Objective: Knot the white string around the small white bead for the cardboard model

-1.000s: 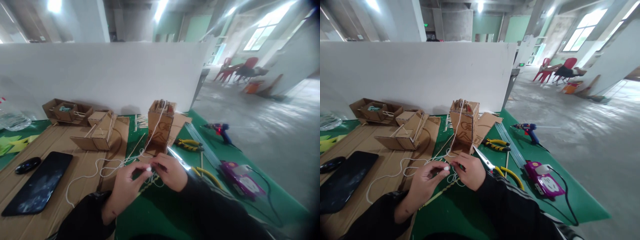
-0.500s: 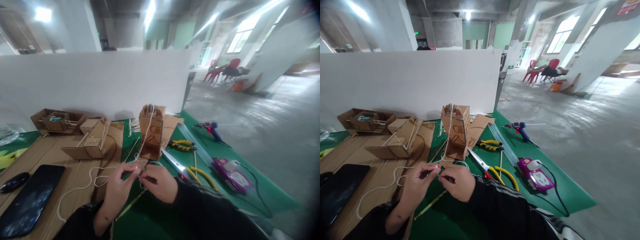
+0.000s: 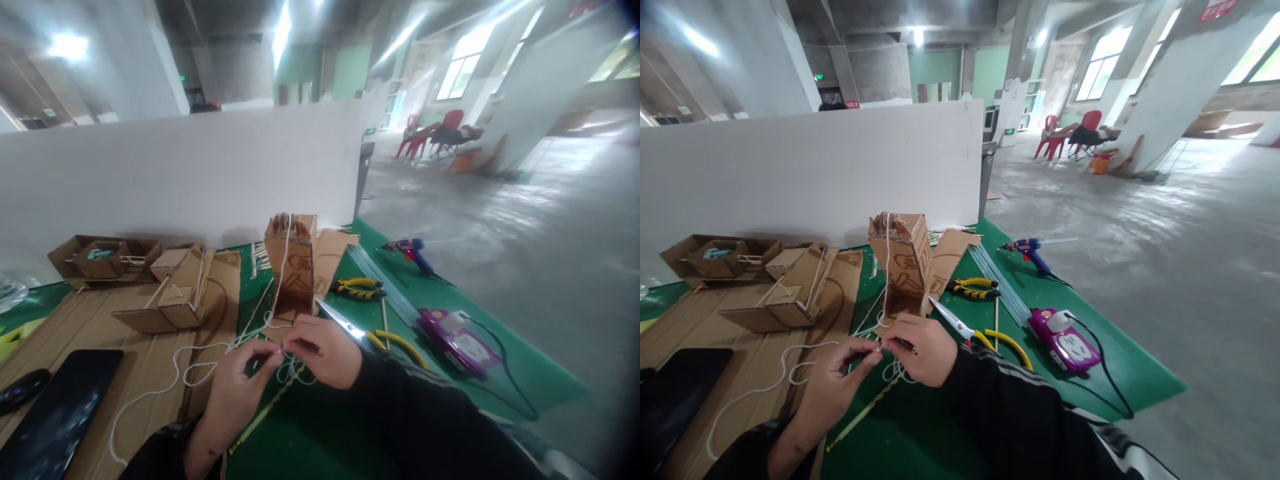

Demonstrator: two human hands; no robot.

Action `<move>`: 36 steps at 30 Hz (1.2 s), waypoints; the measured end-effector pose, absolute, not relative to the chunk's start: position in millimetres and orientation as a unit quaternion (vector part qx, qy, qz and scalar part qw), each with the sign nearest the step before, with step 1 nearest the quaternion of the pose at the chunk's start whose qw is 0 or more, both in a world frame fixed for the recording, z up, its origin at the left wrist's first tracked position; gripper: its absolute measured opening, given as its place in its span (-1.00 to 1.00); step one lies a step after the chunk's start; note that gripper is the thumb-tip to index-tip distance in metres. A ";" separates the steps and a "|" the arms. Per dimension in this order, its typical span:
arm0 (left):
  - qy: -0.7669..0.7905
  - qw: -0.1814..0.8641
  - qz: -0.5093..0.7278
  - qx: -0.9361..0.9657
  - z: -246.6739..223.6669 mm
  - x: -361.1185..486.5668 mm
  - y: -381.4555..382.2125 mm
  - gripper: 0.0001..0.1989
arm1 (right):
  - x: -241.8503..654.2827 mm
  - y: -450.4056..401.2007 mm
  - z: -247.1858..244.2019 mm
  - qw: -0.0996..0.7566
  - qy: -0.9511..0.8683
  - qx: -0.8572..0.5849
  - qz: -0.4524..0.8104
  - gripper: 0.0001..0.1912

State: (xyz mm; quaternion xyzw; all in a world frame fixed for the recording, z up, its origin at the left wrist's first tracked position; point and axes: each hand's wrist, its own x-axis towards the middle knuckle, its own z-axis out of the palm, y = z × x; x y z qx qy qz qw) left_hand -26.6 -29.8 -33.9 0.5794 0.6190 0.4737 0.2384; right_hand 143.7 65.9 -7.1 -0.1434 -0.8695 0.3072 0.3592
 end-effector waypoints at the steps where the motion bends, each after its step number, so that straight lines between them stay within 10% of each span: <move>1: 0.621 0.245 0.479 0.570 -33.7 -25.9 -29.9 -0.84 | 143.2 66.7 -8.1 0.362 -0.869 -0.146 0.304 -0.83; 36: 0.632 0.183 0.437 0.613 -28.7 -15.2 -33.3 -0.92 | 136.4 63.1 -16.3 0.322 -0.910 -0.183 0.187 -0.81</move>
